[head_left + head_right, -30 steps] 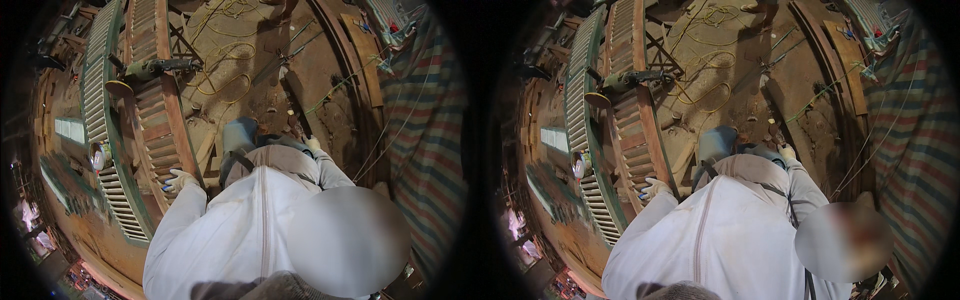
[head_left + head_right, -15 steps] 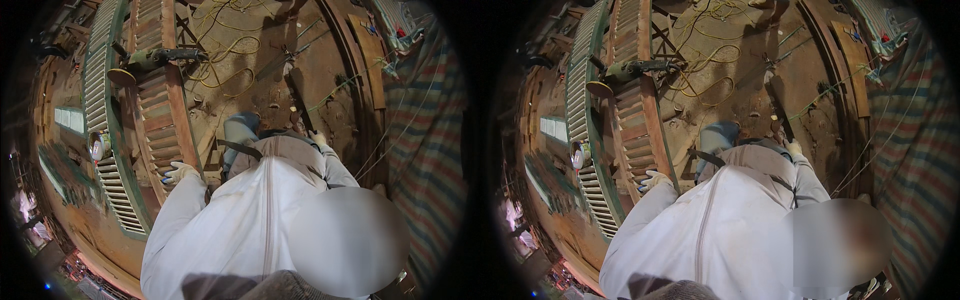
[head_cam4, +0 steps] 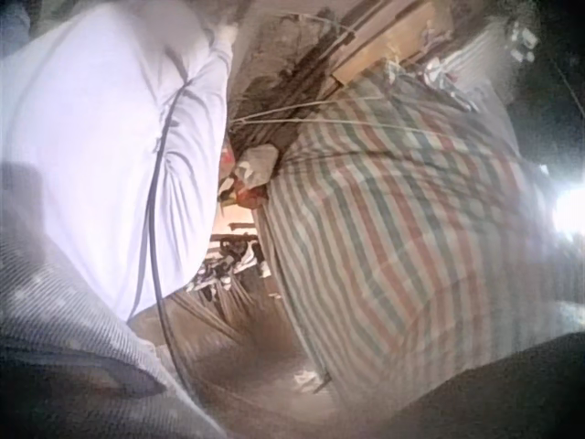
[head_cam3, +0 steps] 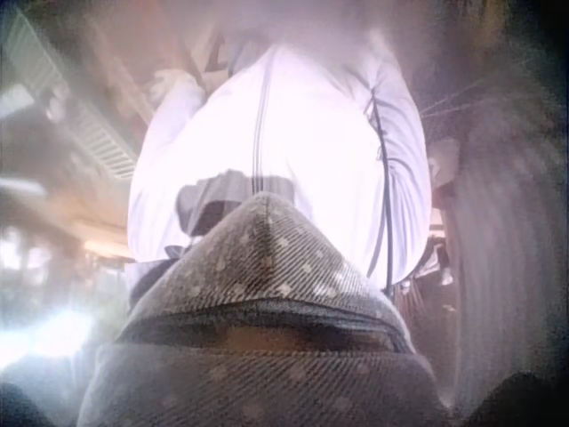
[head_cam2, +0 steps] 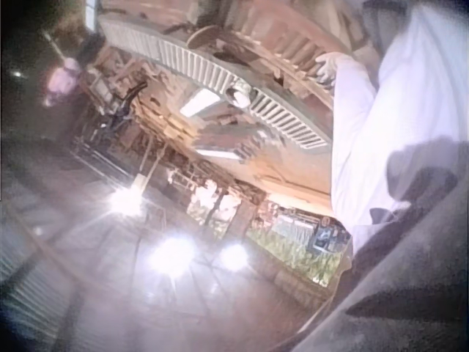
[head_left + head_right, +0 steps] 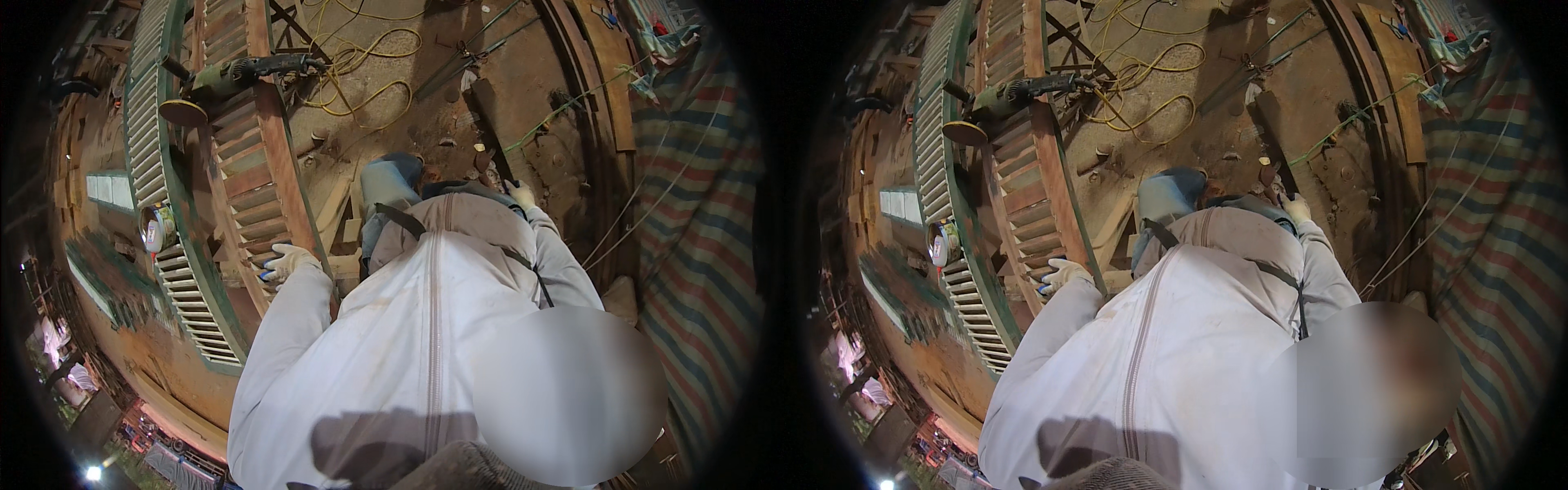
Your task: The person applies glue to the joints of a wooden slatted panel and uses a power sander to smooth the surface. The person works on one panel at a time, moving it on a workbench in a workshop.
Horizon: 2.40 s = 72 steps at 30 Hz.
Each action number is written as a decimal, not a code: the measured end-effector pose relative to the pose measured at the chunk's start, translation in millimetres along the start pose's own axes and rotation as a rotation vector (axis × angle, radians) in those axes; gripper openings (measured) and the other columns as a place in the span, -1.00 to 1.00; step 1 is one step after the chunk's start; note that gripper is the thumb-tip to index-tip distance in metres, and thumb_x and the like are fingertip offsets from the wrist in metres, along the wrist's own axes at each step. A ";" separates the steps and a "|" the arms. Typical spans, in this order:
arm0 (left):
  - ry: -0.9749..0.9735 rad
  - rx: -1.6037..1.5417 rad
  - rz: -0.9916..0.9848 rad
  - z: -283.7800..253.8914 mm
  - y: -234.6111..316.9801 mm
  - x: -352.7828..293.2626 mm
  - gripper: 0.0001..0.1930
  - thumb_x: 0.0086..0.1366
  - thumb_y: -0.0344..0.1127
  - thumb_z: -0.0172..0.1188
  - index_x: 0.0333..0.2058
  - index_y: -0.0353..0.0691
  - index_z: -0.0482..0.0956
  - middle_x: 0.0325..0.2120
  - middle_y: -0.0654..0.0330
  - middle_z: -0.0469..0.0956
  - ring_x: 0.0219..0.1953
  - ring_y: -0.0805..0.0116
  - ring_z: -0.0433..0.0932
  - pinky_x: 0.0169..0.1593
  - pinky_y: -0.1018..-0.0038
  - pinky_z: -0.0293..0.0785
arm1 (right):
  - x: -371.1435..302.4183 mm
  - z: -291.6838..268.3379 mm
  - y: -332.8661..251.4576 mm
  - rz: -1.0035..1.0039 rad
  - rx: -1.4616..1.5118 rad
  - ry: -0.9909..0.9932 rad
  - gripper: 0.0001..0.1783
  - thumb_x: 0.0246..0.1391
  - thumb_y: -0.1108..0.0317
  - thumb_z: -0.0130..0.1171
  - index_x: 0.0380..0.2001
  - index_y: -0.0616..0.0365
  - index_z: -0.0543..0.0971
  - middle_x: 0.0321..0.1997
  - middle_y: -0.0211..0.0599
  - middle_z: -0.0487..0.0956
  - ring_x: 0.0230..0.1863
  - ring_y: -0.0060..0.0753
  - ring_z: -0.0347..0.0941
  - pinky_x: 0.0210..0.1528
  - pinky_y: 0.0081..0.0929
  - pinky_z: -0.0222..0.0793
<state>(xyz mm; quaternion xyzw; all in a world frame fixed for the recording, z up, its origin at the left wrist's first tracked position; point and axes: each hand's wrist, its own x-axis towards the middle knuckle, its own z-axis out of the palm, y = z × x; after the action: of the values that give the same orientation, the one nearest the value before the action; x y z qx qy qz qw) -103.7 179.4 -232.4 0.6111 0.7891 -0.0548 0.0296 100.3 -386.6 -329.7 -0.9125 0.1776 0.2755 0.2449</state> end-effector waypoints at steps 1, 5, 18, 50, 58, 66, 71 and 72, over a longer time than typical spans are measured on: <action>0.014 0.001 -0.001 1.7 0.2 1.0 -0.15 0.46 0.31 -0.37 0.48 -0.23 -0.03 0.51 -0.17 -0.23 0.53 -0.21 -0.15 0.47 -0.17 -0.17 | 1.2 -0.3 -0.2 0.034 -0.025 0.009 -0.28 0.14 -0.29 0.19 -0.10 0.25 0.64 -0.04 0.11 0.67 0.05 0.12 0.58 0.06 -0.14 0.44; 0.053 0.004 -0.021 6.1 0.9 1.7 -0.16 0.46 0.32 -0.38 0.46 -0.22 0.06 0.49 -0.15 -0.09 0.52 -0.12 -0.05 0.51 -0.03 -0.22 | 2.0 -3.2 -5.4 0.068 0.040 -0.049 -0.31 0.16 -0.26 0.19 -0.09 0.25 0.64 -0.03 0.07 0.68 0.06 0.11 0.58 0.06 -0.16 0.45; 0.054 -0.003 0.016 -22.7 6.1 -14.2 -0.15 0.44 0.33 -0.29 0.46 -0.22 0.07 0.48 -0.23 -0.11 0.49 -0.26 -0.03 0.48 -0.10 -0.11 | 28.4 16.8 28.1 -0.002 -0.035 0.123 -0.29 0.09 -0.26 0.25 -0.16 0.31 0.67 -0.14 0.17 0.68 -0.05 0.18 0.61 -0.02 -0.14 0.48; -0.025 0.097 -0.057 -59.9 20.4 -26.5 -0.24 0.50 0.26 -0.37 0.46 -0.14 0.10 0.49 -0.03 -0.03 0.50 -0.06 0.02 0.53 0.08 -0.12 | 31.2 13.2 0.3 -0.025 -0.028 -0.034 -0.30 0.04 -0.30 0.28 -0.17 0.22 0.70 -0.12 0.08 0.70 -0.01 0.04 0.63 0.00 -0.18 0.49; -0.004 0.121 -0.069 -38.2 14.8 -15.0 -0.24 0.49 0.27 -0.36 0.46 -0.13 0.09 0.50 -0.04 -0.04 0.52 0.01 0.00 0.53 0.08 -0.14 | 27.7 17.4 1.5 -0.025 -0.063 -0.002 -0.26 0.02 -0.32 0.27 -0.16 0.24 0.69 -0.10 0.08 0.70 0.01 0.05 0.63 0.02 -0.19 0.49; -0.037 0.077 -0.075 -37.0 14.4 -15.2 -0.21 0.48 0.28 -0.40 0.48 -0.14 0.03 0.52 -0.07 -0.13 0.54 -0.01 -0.09 0.52 0.03 -0.17 | 33.8 30.2 2.6 -0.017 -0.039 0.035 -0.16 -0.03 -0.42 0.23 -0.06 0.20 0.68 -0.01 0.10 0.67 0.10 0.04 0.59 0.10 -0.18 0.47; 0.034 0.130 -0.072 -43.8 10.8 -20.9 -0.23 0.48 0.27 -0.36 0.45 -0.15 0.13 0.48 -0.08 0.01 0.51 0.02 0.04 0.51 0.04 -0.11 | 11.9 15.1 -17.7 0.040 -0.057 -0.046 0.02 -0.06 -0.50 0.18 0.04 0.36 0.60 0.12 0.24 0.58 0.21 0.11 0.51 0.21 -0.18 0.42; 0.039 0.133 -0.072 -42.1 9.8 -20.7 -0.23 0.48 0.28 -0.35 0.44 -0.15 0.15 0.47 -0.08 0.03 0.50 0.03 0.06 0.51 0.04 -0.09 | 8.1 13.8 -20.2 0.045 -0.050 -0.030 0.01 -0.05 -0.50 0.16 0.04 0.32 0.61 0.11 0.20 0.60 0.22 0.09 0.51 0.20 -0.19 0.43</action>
<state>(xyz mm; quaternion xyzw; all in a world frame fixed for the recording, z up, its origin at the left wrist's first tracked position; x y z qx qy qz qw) -88.1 167.1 -188.8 0.5838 0.8057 -0.0960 -0.0285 110.1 -364.1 -337.4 -0.9098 0.1873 0.2989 0.2186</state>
